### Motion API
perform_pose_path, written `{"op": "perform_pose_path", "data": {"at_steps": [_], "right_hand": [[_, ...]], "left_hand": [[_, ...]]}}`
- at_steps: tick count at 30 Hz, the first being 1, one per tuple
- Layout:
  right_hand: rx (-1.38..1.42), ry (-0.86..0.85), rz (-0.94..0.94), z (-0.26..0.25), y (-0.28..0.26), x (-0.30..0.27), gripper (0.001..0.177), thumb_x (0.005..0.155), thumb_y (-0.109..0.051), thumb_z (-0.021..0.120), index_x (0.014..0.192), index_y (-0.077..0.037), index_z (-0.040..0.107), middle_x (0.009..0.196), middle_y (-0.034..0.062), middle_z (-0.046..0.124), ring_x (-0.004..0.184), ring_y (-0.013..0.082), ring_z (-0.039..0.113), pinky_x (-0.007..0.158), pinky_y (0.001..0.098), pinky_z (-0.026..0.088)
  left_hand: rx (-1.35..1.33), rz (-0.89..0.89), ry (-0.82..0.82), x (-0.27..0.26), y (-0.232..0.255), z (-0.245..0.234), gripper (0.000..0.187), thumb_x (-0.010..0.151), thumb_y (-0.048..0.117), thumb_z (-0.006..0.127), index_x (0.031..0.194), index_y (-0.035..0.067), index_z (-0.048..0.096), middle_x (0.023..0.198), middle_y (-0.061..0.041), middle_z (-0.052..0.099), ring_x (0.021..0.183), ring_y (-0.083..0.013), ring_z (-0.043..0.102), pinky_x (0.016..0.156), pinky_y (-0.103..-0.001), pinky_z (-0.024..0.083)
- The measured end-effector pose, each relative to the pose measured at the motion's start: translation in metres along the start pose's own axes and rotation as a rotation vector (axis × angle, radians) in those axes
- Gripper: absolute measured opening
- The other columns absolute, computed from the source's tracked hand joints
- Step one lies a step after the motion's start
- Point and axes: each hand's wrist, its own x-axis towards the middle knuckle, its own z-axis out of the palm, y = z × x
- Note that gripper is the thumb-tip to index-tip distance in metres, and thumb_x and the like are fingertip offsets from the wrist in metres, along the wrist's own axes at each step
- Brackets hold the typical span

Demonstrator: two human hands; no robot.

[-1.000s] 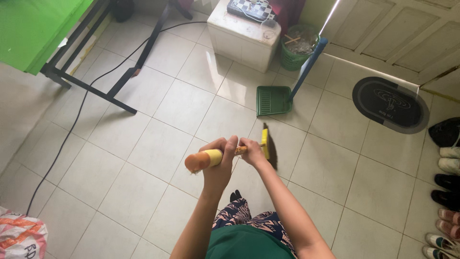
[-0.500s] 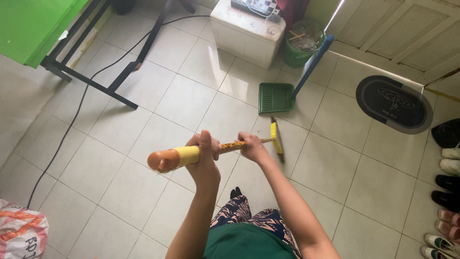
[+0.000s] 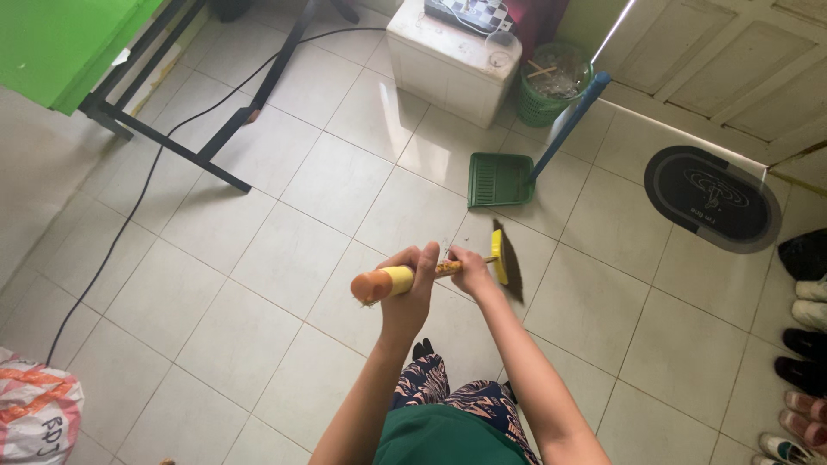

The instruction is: The person sweeps debris across a tiled floor using a broom, pushing the broom head over the surface and turning it to gather material.

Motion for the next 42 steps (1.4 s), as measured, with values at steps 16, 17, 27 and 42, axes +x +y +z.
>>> {"op": "perform_pose_path", "data": {"at_steps": [16, 17, 27, 42], "right_hand": [[0.156, -0.154, -0.171, -0.008, -0.121, 0.006, 0.019, 0.096, -0.02, 0.067, 0.087, -0.006, 0.059, 0.08, 0.0194, 0.068, 0.078, 0.0415, 0.066, 0.068, 0.0465, 0.051], [0.156, -0.151, -0.169, -0.009, -0.119, 0.008, 0.019, 0.096, -0.02, 0.067, 0.087, -0.006, 0.059, 0.08, 0.0194, 0.068, 0.078, 0.0415, 0.066, 0.068, 0.0465, 0.051], [-0.048, -0.153, -0.074, -0.027, -0.032, 0.011, 0.015, 0.08, 0.001, 0.056, 0.091, -0.008, 0.061, 0.089, 0.0196, 0.07, 0.089, 0.0431, 0.065, 0.073, 0.0504, 0.05], [0.114, -0.195, -0.111, 0.014, -0.058, 0.004, 0.012, 0.08, 0.001, 0.062, 0.089, -0.006, 0.057, 0.084, 0.0169, 0.069, 0.084, 0.0403, 0.066, 0.07, 0.0446, 0.051]], "left_hand": [[-0.095, 0.022, 0.087, 0.002, 0.061, -0.051, 0.037, 0.099, 0.018, 0.069, 0.066, 0.007, 0.056, 0.061, 0.004, 0.052, 0.055, -0.0047, 0.041, 0.052, -0.023, 0.031], [-0.187, 0.066, 0.078, 0.005, 0.06, -0.052, 0.039, 0.102, 0.019, 0.068, 0.068, 0.01, 0.052, 0.061, 0.005, 0.049, 0.058, -0.0056, 0.042, 0.057, -0.024, 0.035], [-0.242, -0.079, 0.069, 0.022, -0.001, -0.031, 0.037, 0.1, 0.027, 0.068, 0.071, 0.011, 0.053, 0.065, 0.0, 0.056, 0.061, -0.0081, 0.05, 0.062, -0.025, 0.044], [0.163, 0.014, -0.08, 0.006, 0.038, -0.047, 0.043, 0.097, 0.016, 0.071, 0.058, 0.003, 0.057, 0.052, 0.007, 0.041, 0.051, -0.0024, 0.032, 0.048, -0.026, 0.024]]}}
